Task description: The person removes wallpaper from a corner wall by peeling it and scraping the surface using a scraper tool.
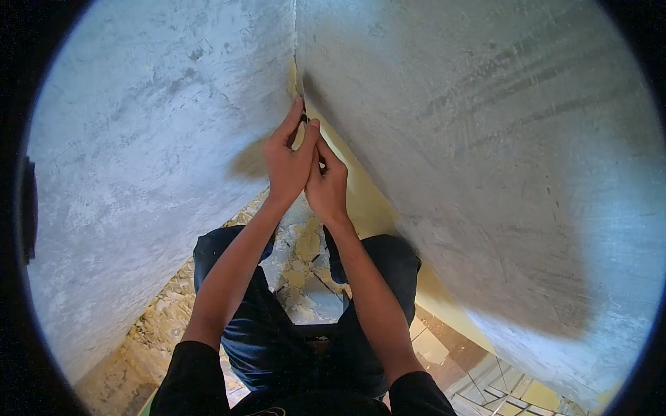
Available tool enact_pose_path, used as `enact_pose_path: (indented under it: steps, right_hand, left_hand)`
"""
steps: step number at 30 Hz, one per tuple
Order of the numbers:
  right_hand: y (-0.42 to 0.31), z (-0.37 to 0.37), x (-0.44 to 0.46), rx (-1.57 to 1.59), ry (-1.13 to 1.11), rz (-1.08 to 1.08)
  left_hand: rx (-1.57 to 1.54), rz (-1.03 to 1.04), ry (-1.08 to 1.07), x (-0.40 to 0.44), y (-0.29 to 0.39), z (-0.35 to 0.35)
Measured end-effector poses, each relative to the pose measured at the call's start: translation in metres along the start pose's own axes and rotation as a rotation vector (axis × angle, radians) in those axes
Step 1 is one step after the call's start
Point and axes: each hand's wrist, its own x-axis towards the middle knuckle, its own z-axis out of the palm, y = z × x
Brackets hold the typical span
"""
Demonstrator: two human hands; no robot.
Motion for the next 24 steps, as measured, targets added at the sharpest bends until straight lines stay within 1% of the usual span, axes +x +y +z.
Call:
enact_pose_path:
  steps: [4, 6, 10, 13, 16, 18, 22, 24]
  right_hand:
    - [0.008, 0.000, 0.001, -0.047, 0.023, -0.022]
    - [0.010, 0.001, 0.003, -0.080, 0.031, -0.085]
    - [0.007, 0.000, 0.003, -0.111, 0.028, -0.090]
    - [0.009, -0.001, 0.004, -0.050, 0.007, -0.032]
    - [0.017, -0.001, 0.004, -0.071, -0.016, -0.038]
    - [0.022, 0.002, 0.004, -0.092, 0.022, -0.104]
    - [0.034, 0.007, 0.003, -0.059, 0.058, -0.134]
    - [0.038, 0.010, 0.005, -0.034, 0.089, -0.118]
  left_hand:
    - [0.016, 0.012, 0.016, 0.001, -0.002, 0.002]
    - [-0.004, 0.014, 0.019, 0.001, -0.002, 0.002]
    - [-0.031, -0.044, 0.012, 0.003, 0.005, 0.002]
    - [-0.016, -0.049, 0.010, 0.002, 0.004, 0.002]
    - [0.023, 0.007, 0.013, 0.002, 0.001, 0.003]
    - [0.107, 0.038, -0.029, 0.002, 0.001, 0.001]
    - [0.129, 0.104, -0.049, 0.003, -0.009, 0.000]
    - [0.160, 0.188, -0.080, 0.004, -0.013, -0.002]
